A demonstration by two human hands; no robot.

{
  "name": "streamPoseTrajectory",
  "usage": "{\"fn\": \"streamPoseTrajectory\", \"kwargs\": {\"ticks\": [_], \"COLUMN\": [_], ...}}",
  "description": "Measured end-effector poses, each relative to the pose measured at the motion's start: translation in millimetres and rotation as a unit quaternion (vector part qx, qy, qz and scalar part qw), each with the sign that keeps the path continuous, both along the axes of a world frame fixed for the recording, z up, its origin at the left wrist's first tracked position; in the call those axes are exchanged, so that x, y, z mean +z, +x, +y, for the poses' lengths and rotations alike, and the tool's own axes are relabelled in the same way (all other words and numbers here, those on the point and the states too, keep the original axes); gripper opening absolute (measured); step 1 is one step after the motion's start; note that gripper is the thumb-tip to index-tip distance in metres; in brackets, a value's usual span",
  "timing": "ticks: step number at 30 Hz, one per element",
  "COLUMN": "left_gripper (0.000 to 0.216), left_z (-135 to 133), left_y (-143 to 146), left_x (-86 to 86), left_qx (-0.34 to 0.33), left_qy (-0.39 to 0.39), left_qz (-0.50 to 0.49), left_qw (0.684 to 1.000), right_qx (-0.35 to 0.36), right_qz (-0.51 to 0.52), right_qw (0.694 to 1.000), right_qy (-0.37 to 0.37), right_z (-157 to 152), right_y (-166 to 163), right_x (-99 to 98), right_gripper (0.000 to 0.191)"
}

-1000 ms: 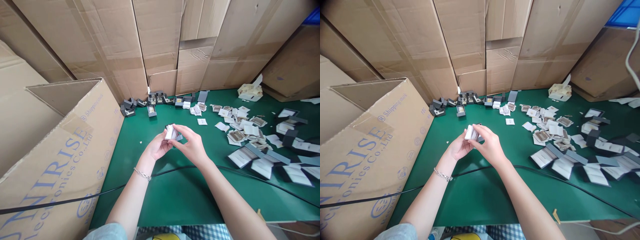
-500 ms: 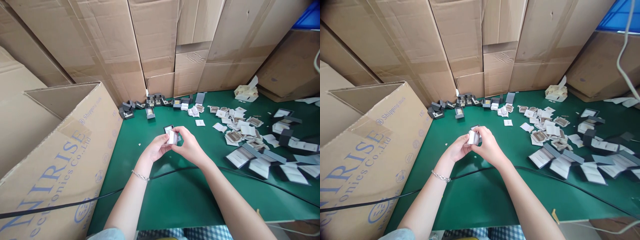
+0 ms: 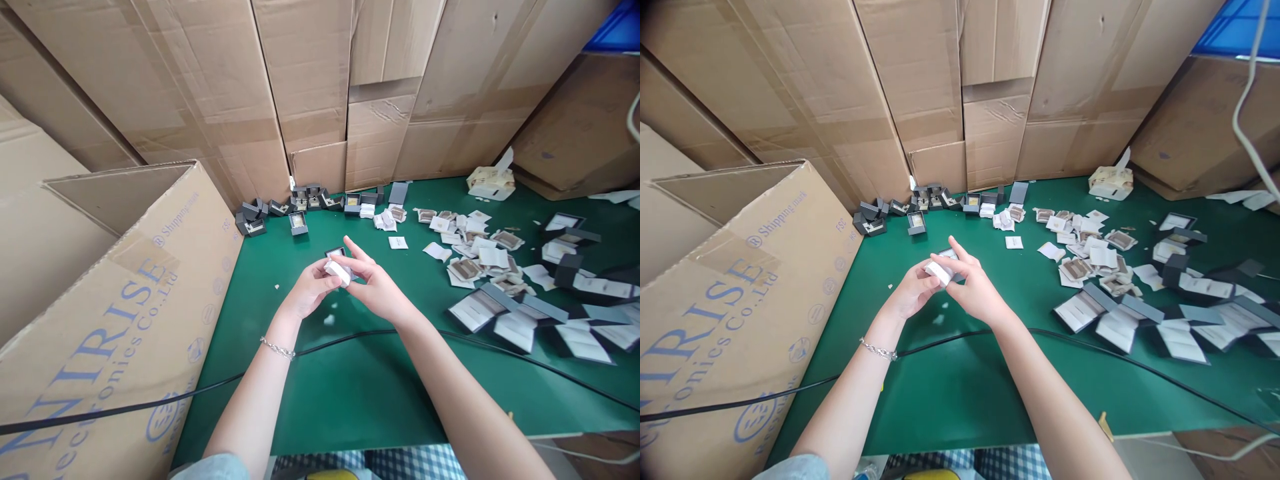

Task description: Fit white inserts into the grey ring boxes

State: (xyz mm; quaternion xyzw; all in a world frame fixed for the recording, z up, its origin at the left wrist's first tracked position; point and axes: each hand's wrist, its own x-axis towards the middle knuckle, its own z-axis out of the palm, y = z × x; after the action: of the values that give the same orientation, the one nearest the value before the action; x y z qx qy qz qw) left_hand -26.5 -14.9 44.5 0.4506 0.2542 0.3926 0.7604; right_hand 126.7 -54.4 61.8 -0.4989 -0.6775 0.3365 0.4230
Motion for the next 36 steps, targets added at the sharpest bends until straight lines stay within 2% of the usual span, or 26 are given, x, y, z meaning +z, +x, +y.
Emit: {"fn": "streamPoseTrajectory", "kwargs": {"ticks": [2,6,9,13,16,26,30,33,36], "left_gripper": [0.043,0.044,0.048,0.049,0.049,0.042,0.039,0.039,0.040], "left_z": [-0.6,1.8,4.8,3.3,-1.3,-8.4,-11.5,-10.7,-8.3], "left_y": [3.5,7.6,8.0,11.8,16.9,22.6,23.4,22.6,20.7], "left_x": [0.1,-3.1,-6.8,-10.7,-14.2,-20.4,-20.4,-23.5,-29.5], "left_qx": [0.057,0.158,0.210,0.250,0.265,0.289,0.300,0.313,0.316], "left_qy": [0.004,0.006,0.041,0.146,0.204,0.270,0.283,0.288,0.302], "left_qz": [-0.014,-0.056,-0.028,0.091,0.139,0.191,0.218,0.224,0.240], "left_qw": [0.998,0.986,0.976,0.953,0.932,0.899,0.885,0.877,0.867], "right_qx": [-0.035,-0.149,-0.191,-0.200,-0.192,-0.184,-0.175,-0.167,-0.158], "right_qz": [0.003,0.032,0.070,0.123,0.147,0.239,0.199,0.099,0.020], "right_qw": [0.999,0.988,0.979,0.972,0.970,0.953,0.964,0.979,0.979], "right_qy": [0.009,0.013,0.006,-0.006,-0.028,-0.037,-0.013,0.062,0.126], "right_z": [2.4,7.9,9.9,9.0,7.8,7.0,5.7,4.8,3.9], "right_y": [-1.2,-2.9,-2.2,-3.3,-6.6,-11.1,-11.7,-12.7,-15.1], "right_x": [-2.7,-7.4,-7.1,-4.6,-4.8,-4.1,-3.6,-5.3,-8.2], "right_gripper": [0.049,0.055,0.049,0.038,0.036,0.037,0.033,0.030,0.034]}}
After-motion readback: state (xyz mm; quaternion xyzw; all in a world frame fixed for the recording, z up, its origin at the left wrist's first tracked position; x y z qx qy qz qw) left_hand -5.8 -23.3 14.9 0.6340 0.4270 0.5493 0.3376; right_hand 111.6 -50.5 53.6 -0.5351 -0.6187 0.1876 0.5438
